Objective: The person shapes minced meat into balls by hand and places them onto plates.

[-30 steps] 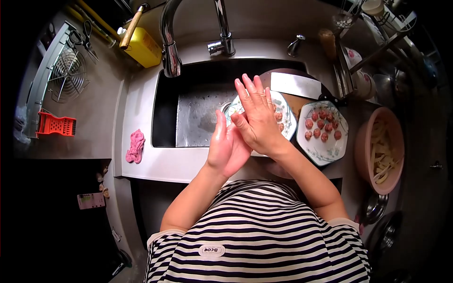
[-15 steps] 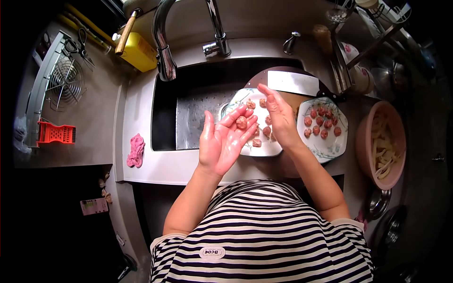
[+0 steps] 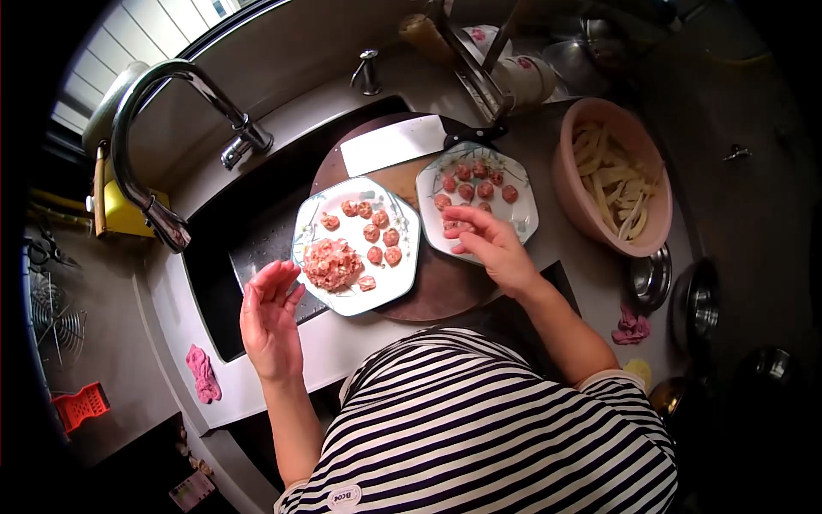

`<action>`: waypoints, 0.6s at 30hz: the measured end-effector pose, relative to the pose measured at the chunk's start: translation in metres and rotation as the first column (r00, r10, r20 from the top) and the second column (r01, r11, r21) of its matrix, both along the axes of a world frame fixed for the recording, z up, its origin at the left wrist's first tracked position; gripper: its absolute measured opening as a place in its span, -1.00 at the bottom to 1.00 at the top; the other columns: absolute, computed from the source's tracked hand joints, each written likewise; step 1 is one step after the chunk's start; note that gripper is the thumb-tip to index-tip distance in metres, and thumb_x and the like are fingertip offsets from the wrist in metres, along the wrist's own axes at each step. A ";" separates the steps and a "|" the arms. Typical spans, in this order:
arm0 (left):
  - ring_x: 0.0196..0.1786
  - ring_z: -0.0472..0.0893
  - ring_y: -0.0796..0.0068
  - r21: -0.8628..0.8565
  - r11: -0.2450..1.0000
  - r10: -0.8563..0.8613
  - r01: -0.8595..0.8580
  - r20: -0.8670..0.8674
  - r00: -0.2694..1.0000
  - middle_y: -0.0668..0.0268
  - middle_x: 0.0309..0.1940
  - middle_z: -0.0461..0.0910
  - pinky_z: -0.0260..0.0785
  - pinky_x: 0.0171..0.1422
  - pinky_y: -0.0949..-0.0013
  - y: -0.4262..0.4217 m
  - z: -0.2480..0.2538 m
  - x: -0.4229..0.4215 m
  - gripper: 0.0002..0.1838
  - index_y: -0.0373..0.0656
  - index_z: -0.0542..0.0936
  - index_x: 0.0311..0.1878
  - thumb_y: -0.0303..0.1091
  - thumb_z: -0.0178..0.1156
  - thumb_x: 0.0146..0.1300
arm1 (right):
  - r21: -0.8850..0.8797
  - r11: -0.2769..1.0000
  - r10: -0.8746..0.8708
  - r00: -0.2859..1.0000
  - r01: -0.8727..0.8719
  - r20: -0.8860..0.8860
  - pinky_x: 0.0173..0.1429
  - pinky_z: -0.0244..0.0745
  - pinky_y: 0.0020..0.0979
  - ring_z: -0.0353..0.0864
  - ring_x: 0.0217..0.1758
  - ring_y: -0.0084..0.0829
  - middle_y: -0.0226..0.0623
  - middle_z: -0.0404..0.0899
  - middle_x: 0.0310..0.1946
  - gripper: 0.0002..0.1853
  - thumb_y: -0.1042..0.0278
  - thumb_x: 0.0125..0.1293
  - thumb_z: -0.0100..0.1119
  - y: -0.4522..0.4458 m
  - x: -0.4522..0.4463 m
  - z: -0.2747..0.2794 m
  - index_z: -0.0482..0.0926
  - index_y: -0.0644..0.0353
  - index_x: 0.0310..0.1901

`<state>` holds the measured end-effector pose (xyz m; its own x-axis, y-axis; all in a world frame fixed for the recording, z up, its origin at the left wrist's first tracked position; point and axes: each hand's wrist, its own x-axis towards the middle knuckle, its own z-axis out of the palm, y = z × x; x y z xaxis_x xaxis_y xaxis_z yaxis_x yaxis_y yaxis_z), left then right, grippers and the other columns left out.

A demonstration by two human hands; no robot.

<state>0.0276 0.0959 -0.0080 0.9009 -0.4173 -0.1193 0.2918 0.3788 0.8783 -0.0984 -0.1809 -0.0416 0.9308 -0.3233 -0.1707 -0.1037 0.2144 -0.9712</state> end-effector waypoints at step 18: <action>-0.19 0.59 0.40 0.090 0.996 0.026 -0.022 -0.048 0.998 0.13 -0.24 0.57 0.48 -0.09 0.42 0.002 -0.013 -0.002 -0.67 -0.33 0.48 -0.06 -0.25 -0.13 0.40 | -0.808 0.525 -0.342 0.936 0.267 0.087 -0.17 0.49 -0.32 0.58 -0.31 -0.19 -0.19 0.54 -0.31 -0.78 0.53 0.03 0.18 -0.068 -0.016 -0.058 0.52 0.25 -0.22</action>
<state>0.0259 0.0982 -0.0206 0.9027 -0.3812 -0.1994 0.3271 0.3070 0.8937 -0.1146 -0.2489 -0.0994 0.7449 -0.6215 0.2426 -0.2639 -0.6085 -0.7484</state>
